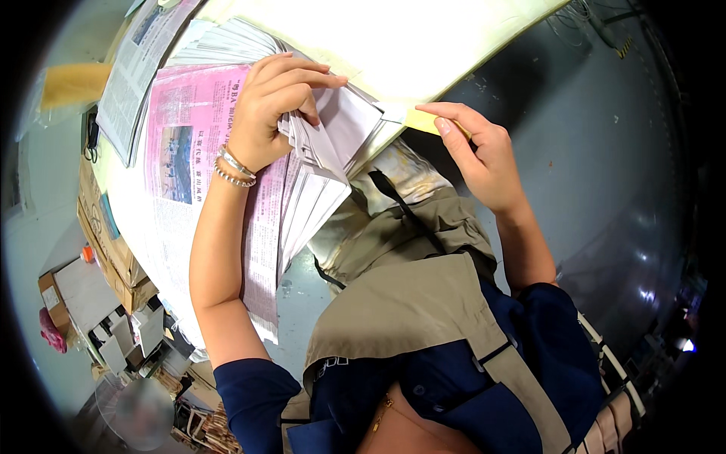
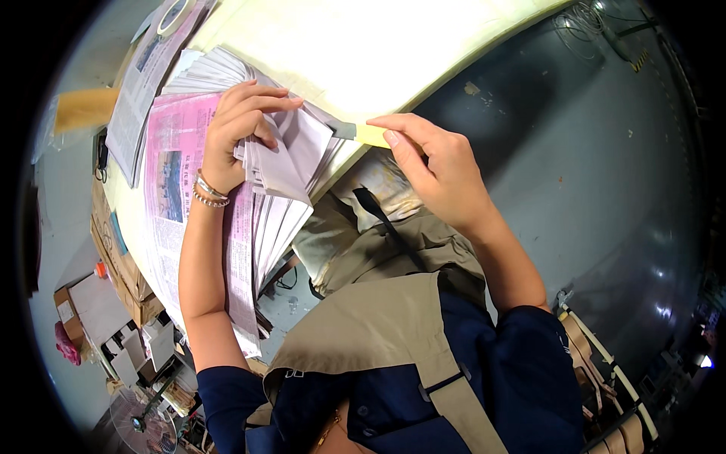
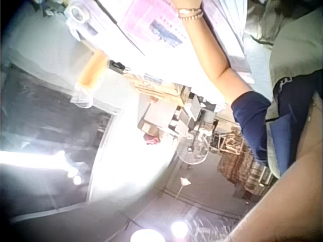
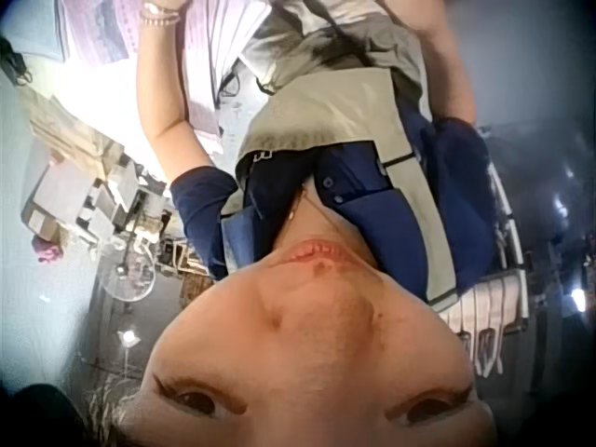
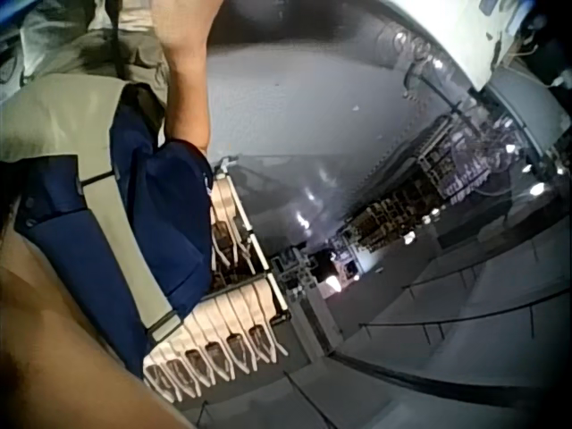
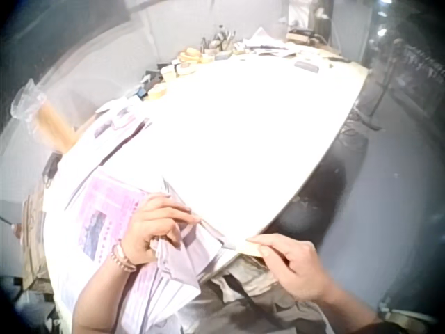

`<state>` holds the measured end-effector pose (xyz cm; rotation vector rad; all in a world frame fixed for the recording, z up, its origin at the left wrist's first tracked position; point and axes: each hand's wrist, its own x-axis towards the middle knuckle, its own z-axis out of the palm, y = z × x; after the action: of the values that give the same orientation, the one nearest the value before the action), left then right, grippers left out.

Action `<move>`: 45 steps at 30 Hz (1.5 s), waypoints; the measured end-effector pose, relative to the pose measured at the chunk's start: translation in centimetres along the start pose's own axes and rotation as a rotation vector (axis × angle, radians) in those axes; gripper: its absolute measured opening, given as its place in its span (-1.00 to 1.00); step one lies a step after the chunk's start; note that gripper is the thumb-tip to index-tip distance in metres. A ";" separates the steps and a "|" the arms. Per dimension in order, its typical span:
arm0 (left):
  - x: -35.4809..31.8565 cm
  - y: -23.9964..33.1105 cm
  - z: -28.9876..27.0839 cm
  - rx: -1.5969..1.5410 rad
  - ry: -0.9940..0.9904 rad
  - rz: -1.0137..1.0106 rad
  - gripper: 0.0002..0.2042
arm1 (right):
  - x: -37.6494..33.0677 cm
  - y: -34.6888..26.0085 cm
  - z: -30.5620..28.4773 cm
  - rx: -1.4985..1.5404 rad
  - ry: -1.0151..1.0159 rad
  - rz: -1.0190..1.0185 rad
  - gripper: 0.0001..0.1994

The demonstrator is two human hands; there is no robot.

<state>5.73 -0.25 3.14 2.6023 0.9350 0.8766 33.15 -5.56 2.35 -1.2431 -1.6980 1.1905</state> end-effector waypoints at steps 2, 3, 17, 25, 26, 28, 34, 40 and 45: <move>0.1 0.0 0.0 0.006 0.003 0.006 -0.85 | 0.0 0.2 -0.1 -0.005 0.050 -0.005 -0.78; 0.1 0.0 0.0 0.010 0.003 0.008 -0.84 | 0.0 0.3 -0.1 -0.006 0.076 -0.008 -0.78; 0.1 0.2 0.0 0.009 0.009 0.002 -0.82 | 0.1 -0.7 -0.8 -0.053 0.058 -0.189 -0.75; 0.0 -0.1 0.0 0.008 -0.007 0.006 -0.82 | 0.2 -0.9 -1.0 -0.085 0.050 -0.217 -0.73; -0.2 -0.3 0.0 -0.002 -0.017 0.007 -0.80 | 0.2 -0.9 -1.0 -0.074 0.042 -0.209 -0.74; -0.4 -0.5 0.0 -0.011 -0.029 0.009 -0.77 | 0.1 -0.8 -1.0 -0.050 0.028 -0.192 -0.75; -0.3 -0.4 0.0 -0.003 -0.021 0.009 -0.81 | 0.2 -0.8 -0.9 -0.074 0.062 -0.226 -0.73; 0.0 0.1 -0.1 0.023 0.005 0.005 -0.83 | 0.2 -1.1 -0.9 -0.085 0.052 -0.214 -0.73; 0.0 0.1 0.0 0.025 0.011 0.011 -0.82 | 0.1 -1.1 -0.9 -0.056 0.043 -0.194 -0.73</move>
<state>5.76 -0.30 3.18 2.6282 0.9418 0.8888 33.55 -5.36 3.72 -1.1001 -1.7861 1.0002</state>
